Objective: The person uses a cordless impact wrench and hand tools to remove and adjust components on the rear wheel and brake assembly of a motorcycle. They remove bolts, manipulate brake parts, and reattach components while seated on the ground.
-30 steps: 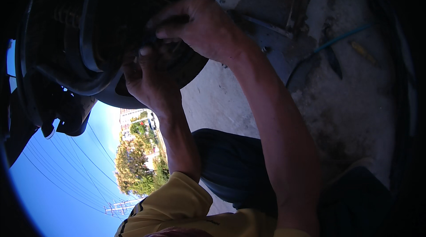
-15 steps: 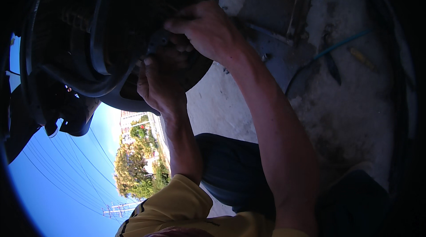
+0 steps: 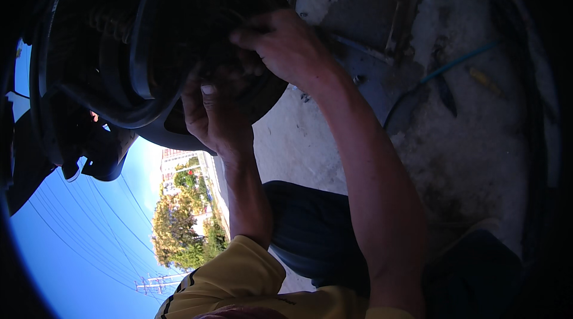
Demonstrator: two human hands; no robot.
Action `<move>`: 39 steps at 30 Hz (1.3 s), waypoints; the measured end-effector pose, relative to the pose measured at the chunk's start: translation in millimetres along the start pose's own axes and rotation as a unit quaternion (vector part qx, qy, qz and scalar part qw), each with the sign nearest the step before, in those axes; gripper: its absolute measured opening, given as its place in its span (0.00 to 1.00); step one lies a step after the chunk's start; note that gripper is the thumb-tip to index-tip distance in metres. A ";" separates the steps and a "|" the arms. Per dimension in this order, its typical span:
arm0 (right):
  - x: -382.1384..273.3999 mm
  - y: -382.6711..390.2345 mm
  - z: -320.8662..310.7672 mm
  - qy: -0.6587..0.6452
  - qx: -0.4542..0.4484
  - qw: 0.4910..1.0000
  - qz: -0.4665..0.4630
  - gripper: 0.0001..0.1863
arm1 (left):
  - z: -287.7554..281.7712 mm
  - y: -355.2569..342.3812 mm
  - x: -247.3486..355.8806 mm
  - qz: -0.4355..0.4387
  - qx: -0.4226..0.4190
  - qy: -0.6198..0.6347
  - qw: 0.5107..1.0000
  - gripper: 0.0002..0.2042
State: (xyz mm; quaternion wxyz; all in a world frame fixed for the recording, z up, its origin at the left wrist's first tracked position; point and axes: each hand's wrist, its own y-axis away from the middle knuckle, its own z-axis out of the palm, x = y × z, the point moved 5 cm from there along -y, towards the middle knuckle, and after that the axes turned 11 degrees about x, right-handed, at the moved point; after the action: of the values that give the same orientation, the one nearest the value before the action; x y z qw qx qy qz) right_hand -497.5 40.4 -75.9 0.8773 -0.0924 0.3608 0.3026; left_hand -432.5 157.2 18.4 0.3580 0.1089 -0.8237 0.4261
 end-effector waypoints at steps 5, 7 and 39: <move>4.3 4.7 0.6 0.011 -0.010 0.999 0.048 0.16 | -4.6 -1.2 -3.3 0.041 -0.005 -0.034 0.999 0.16; 7.5 6.7 1.3 -0.029 -0.048 0.997 0.061 0.15 | -7.3 0.3 -0.5 0.094 -0.024 -0.113 0.989 0.16; 37.5 4.4 -3.7 -0.149 -0.063 0.983 0.089 0.11 | -2.2 -4.5 -10.2 -0.015 0.064 -0.086 0.994 0.10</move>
State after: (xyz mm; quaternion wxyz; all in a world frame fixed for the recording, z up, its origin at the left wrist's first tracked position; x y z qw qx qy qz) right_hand -481.3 59.9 -104.2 0.8832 -0.0689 0.2128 0.4122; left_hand -421.9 154.9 15.1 0.2848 0.1803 -0.8204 0.4619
